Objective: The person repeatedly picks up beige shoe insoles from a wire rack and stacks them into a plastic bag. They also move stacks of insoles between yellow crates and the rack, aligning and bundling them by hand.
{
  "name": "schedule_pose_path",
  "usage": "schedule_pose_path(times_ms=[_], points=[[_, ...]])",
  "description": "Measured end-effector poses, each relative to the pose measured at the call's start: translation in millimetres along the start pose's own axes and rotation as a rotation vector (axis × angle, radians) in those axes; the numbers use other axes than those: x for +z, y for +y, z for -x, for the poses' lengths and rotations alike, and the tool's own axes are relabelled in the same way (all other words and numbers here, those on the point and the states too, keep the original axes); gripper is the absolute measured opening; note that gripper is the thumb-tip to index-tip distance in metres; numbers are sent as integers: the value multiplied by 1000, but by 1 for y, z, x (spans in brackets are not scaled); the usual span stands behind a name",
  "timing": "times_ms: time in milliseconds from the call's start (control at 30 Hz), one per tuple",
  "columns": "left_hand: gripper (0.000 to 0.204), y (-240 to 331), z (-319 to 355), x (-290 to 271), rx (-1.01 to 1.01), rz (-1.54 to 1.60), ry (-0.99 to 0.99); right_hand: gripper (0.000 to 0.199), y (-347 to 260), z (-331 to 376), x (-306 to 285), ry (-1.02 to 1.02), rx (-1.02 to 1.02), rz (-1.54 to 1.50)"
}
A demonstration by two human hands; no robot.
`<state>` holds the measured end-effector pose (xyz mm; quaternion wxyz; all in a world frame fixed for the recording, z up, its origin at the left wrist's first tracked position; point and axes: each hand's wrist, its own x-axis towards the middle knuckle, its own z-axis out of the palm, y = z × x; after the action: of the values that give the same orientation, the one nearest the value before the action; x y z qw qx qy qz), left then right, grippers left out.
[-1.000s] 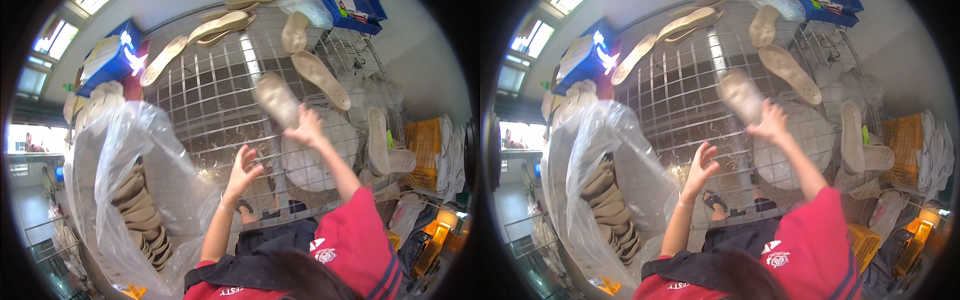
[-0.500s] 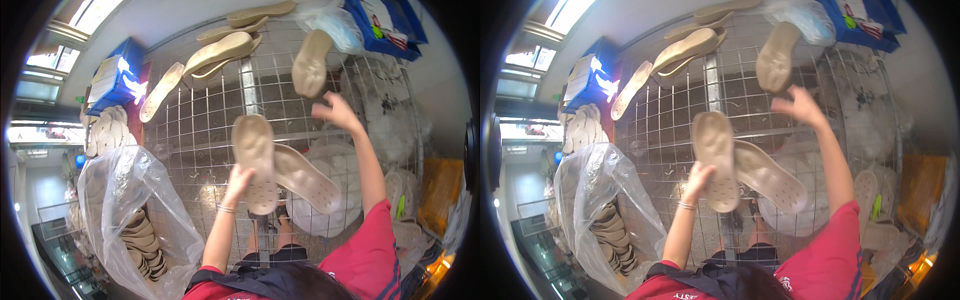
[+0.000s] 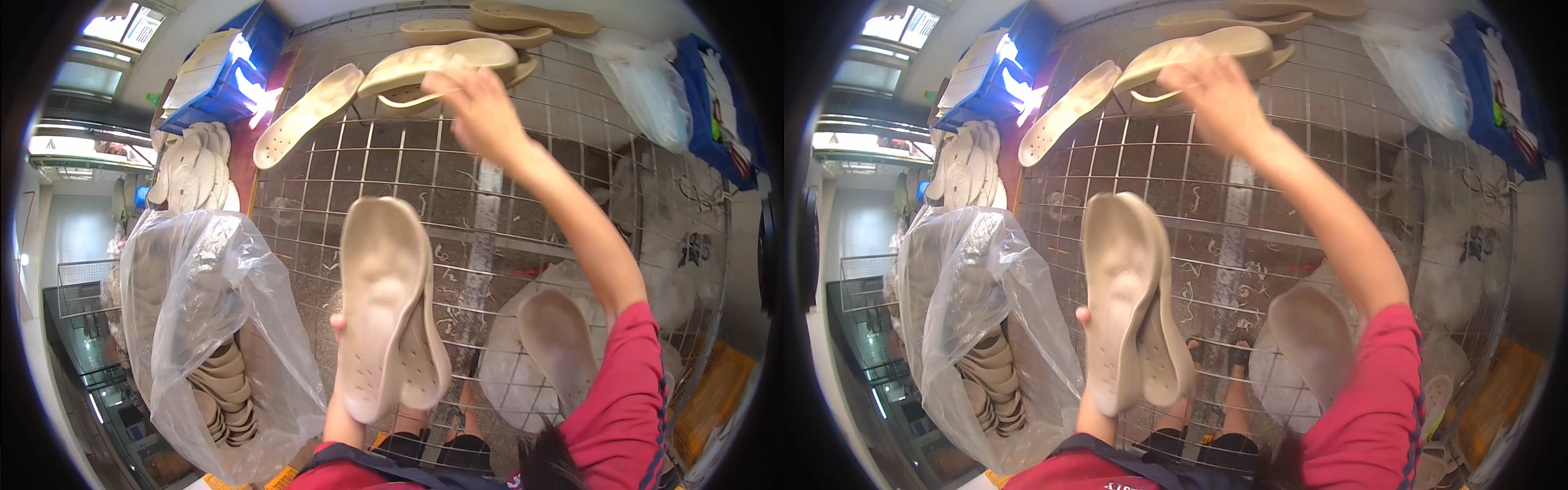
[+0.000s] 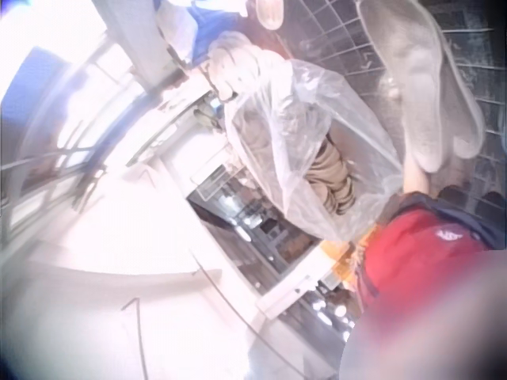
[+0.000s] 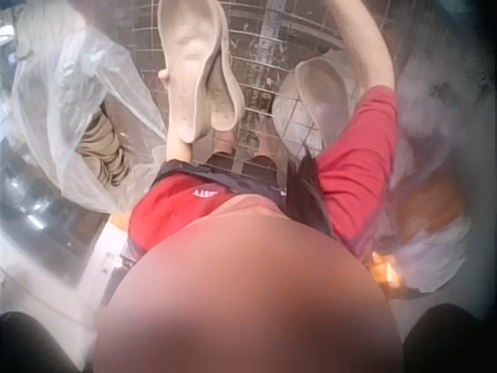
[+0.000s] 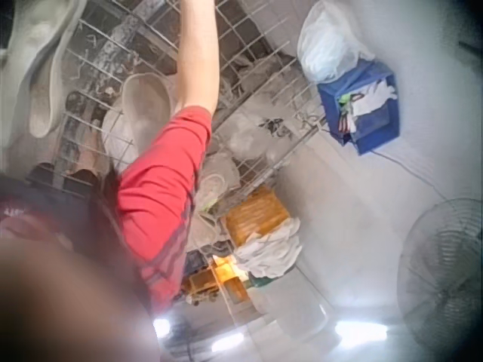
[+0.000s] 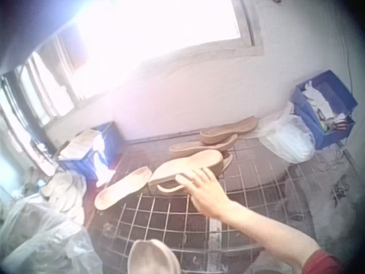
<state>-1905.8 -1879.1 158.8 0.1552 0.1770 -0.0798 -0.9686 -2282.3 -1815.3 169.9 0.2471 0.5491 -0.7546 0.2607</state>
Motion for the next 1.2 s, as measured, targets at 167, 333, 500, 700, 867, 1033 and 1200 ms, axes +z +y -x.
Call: schedule_pose_path(times_ms=[167, 333, 500, 700, 867, 1033, 1200], points=[[79, 28, -9, -37, 17, -50, 86, 42, 83, -73, 120, -444, 212, 267], [76, 60, -40, -23, -33, -77, 75, 12, 20, -126, 32, 81, -229, 436], [83, 46, -52, 18, 220, -64, 3, 25, -107, -68, -13, -521, -1, 94], [54, 89, -29, 1, 84, -56, 214, 26, -16, -62, 40, -208, 87, -34], [53, 145, 16, -32, -344, -326, 441, 15, -82, -65, 13, -331, 23, -533], [59, 140, 56, -38, -110, -759, 637, 21, -161, -65, 76, -170, -268, -795], [65, 140, 85, -49, -69, -667, 673, 26, -127, -141, 231, 105, 482, -1345]])
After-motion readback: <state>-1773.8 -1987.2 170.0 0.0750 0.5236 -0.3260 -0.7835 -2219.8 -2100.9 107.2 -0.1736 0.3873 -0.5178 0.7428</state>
